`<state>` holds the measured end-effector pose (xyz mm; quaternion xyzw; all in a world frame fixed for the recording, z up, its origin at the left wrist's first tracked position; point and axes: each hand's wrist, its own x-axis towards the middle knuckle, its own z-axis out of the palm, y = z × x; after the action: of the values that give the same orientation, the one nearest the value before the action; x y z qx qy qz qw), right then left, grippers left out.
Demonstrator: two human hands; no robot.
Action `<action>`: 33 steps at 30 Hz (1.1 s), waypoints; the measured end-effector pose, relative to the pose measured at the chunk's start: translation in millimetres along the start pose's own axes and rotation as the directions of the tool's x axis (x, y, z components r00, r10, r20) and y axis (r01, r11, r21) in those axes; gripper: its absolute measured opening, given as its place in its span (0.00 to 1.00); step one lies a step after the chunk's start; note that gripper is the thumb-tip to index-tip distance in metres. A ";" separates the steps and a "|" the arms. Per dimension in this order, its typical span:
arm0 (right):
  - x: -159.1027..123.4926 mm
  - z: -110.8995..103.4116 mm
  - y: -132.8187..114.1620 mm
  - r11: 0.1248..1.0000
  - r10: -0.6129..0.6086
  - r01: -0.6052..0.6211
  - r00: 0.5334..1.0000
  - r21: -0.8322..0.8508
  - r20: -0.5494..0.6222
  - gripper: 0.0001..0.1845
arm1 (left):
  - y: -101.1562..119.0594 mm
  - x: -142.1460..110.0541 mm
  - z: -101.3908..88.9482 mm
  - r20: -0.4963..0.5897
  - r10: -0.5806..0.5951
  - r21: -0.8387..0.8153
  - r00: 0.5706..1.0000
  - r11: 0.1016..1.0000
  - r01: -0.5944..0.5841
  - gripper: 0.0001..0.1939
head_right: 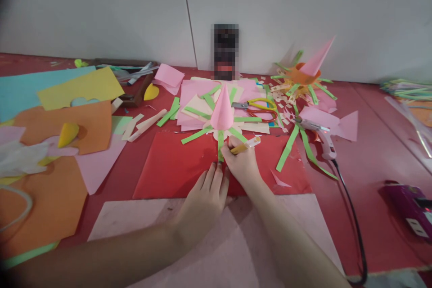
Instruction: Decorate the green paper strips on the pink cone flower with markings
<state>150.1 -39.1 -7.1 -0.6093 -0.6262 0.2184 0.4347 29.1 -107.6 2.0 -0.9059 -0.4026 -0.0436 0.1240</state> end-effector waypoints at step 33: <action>-1.4 1.8 0.7 0.999 -0.045 0.045 0.999 -0.026 -0.027 0.15 | -0.8 1.1 -2.5 0.024 -0.006 -0.012 1.000 1.000 0.007 0.20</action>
<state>148.8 -39.8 -9.0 -0.6035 -0.6366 0.1922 0.4401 29.3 -107.0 4.7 -0.9058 -0.4067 -0.0357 0.1135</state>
